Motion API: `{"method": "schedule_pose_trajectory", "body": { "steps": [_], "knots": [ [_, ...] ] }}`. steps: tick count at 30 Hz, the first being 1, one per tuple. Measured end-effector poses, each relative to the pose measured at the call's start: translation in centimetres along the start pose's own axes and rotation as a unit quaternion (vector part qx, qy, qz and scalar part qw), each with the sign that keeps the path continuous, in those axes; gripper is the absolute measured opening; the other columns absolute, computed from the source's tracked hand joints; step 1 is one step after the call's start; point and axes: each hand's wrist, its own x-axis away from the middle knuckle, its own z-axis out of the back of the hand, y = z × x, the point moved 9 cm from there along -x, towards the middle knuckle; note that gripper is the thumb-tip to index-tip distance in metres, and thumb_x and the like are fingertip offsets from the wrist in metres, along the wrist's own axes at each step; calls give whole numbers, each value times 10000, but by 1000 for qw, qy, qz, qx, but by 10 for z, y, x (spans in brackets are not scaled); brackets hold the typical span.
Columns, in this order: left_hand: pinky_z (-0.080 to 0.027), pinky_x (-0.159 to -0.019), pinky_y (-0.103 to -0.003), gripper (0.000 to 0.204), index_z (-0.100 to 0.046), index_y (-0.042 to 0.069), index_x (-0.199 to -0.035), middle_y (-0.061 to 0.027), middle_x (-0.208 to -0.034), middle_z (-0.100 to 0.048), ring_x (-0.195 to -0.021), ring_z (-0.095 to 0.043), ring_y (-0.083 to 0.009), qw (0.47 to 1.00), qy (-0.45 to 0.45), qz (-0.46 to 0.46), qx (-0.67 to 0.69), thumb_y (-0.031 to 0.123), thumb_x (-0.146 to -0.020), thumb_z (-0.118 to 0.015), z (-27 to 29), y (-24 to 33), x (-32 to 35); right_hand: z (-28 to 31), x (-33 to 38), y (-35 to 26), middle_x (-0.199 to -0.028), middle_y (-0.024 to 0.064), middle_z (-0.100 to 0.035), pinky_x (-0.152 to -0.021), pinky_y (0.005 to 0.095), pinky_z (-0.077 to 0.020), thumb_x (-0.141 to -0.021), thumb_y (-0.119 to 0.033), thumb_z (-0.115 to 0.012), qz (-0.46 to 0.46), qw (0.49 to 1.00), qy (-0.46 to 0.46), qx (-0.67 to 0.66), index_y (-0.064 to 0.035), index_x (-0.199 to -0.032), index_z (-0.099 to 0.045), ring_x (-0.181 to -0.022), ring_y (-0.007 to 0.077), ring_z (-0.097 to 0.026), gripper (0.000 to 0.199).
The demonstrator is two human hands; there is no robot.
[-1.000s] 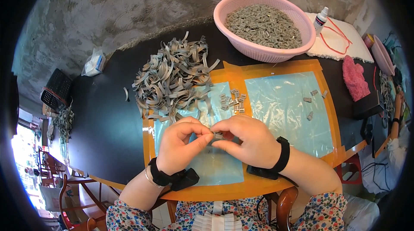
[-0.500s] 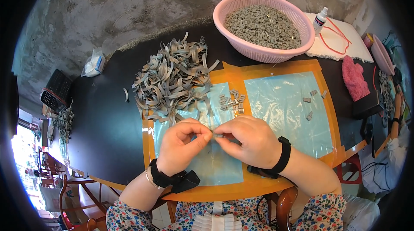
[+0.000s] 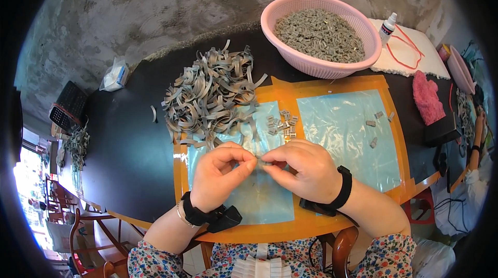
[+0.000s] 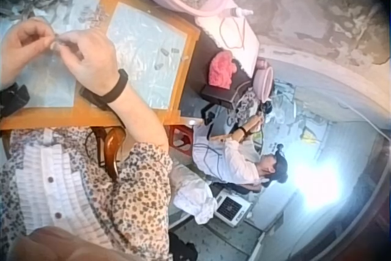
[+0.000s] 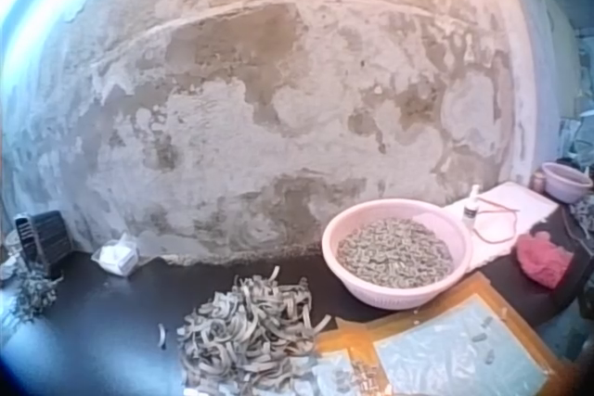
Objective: The recorder is assembling small plastic and metal components, likely for footwear, by hand at a workbench.
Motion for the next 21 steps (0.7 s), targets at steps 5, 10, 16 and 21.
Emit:
{"method": "schedule_pose_trajectory", "body": {
  "steps": [5,10,16,21],
  "knots": [
    [-398,-725,-231,99,-603,-14,-893,-43,-888,-533,-811,-507,-97,999,-22,-40,-1,11,-802,-632,-6,6,0,-1,1,-3,-701,76,-612,-556,299,-457,-676,-27,-710,8,1000,0,-17,-44,-831,-625,-621,219,-591,177],
    [-394,-752,-246,76,-572,-2,-844,-36,-872,-519,-814,-500,-104,999,-26,-4,24,-4,-799,-632,-7,1,1,-3,2,-3,-733,83,-623,-573,304,-468,-674,-30,-715,3,999,-13,-31,-47,-838,-621,-644,231,-600,191],
    [-421,-737,-278,76,-578,12,-816,-74,-813,-582,-782,-544,-173,995,0,-98,-12,54,-785,-632,-8,11,2,-4,3,-6,-760,84,-631,-576,312,-471,-665,-44,-736,49,998,-15,-25,-50,-852,-587,-658,234,-607,239],
    [-407,-811,-263,49,-516,-16,-893,-84,-947,-564,-881,-513,-124,998,-58,-30,-12,-15,-854,-545,-14,-1,5,-4,4,-9,-742,82,-628,-562,316,-474,-659,-30,-733,71,997,-11,-19,-49,-839,-570,-639,236,-609,244]
  ]
}}
